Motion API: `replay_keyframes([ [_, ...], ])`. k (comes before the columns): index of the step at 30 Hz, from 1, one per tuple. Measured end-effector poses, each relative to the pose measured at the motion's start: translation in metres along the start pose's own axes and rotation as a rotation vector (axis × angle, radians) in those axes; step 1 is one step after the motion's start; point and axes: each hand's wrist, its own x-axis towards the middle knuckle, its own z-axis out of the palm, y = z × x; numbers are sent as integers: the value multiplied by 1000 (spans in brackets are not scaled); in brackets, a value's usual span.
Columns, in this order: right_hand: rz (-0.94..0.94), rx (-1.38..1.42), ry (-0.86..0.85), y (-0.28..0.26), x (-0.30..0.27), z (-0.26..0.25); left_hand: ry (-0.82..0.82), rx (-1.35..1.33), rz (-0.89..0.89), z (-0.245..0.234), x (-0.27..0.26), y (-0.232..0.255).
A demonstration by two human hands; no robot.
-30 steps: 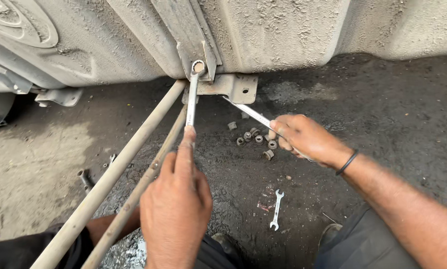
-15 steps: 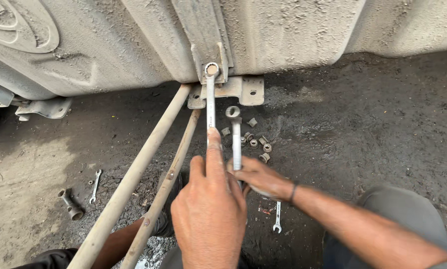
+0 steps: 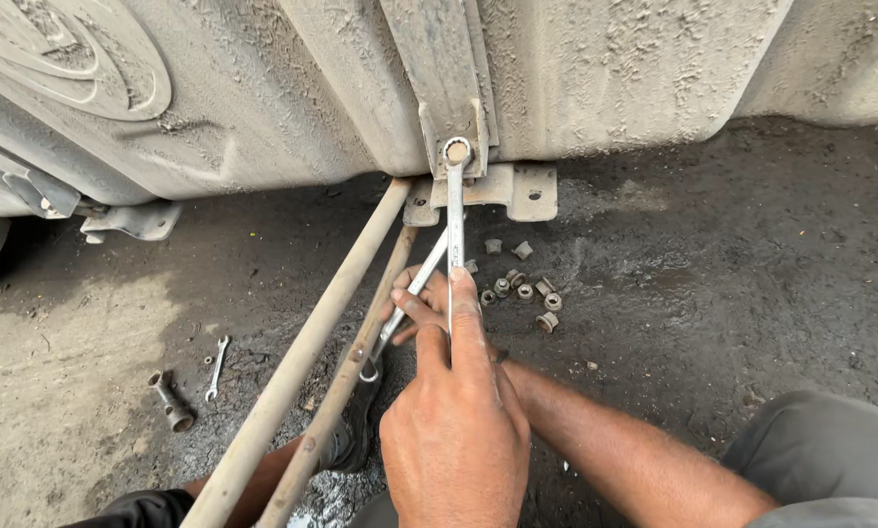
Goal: The person uses wrenches to loosen and remove bolts from the undercarriage of a vehicle, handling various metal nuts and tools while sitting on the ground.
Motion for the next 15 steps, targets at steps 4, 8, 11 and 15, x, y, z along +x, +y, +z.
replay_keyframes([
  [4,20,6,-74,0,4,-11,-35,-26,-29,0,-2,2],
  [8,15,1,-90,-3,8,-12,-63,-22,-52,-2,-1,2],
  [11,8,5,-106,-1,17,-3,9,-42,7,-3,-1,0],
  [15,18,9,-111,8,-1,2,199,-58,112,2,-5,-3],
])
